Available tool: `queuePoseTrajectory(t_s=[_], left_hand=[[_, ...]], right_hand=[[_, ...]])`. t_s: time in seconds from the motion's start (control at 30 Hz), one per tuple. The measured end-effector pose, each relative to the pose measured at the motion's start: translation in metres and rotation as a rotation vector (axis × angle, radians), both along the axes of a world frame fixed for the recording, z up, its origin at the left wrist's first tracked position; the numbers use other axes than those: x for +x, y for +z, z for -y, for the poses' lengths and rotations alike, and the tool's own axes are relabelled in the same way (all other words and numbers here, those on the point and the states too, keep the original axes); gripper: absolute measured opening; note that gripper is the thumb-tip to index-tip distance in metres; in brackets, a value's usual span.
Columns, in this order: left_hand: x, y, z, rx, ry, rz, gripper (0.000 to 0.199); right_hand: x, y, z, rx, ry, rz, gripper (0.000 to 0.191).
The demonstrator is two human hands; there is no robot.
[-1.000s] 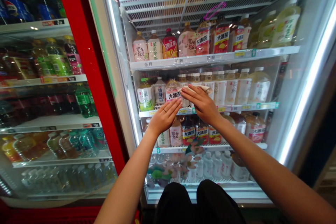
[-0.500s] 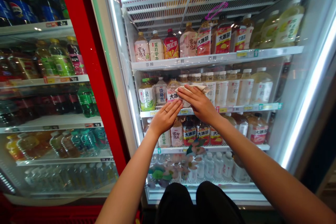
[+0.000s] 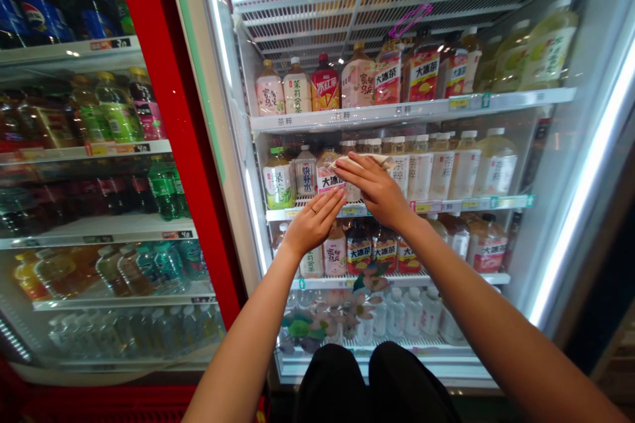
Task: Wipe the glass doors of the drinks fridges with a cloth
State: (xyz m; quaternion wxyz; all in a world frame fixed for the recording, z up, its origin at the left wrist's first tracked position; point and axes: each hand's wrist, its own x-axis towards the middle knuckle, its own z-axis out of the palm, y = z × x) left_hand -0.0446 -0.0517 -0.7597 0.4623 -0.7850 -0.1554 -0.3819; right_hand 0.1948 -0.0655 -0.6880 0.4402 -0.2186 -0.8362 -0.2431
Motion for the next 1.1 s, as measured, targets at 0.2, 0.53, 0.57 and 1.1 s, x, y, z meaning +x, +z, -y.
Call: queuePoseTrajectory(t_s=[0.2, 0.53, 0.57, 1.1], left_hand=[[0.0, 0.002, 0.001, 0.048, -0.093, 0.034, 0.07], [-0.008, -0.015, 0.011, -0.025, -0.154, 0.13, 0.069], [-0.008, -0.018, 0.012, -0.034, -0.153, 0.14, 0.07], [-0.064, -0.021, 0.017, -0.07, 0.127, 0.338, 0.089]], right_hand=[[0.002, -0.01, -0.001, 0.061, -0.027, -0.099, 0.092], [0.004, -0.019, 0.006, 0.078, -0.05, 0.015, 0.096], [0.003, -0.02, 0.006, 0.078, -0.066, 0.002, 0.097], [-0.034, -0.031, 0.006, 0.102, -0.126, -0.079, 0.101]])
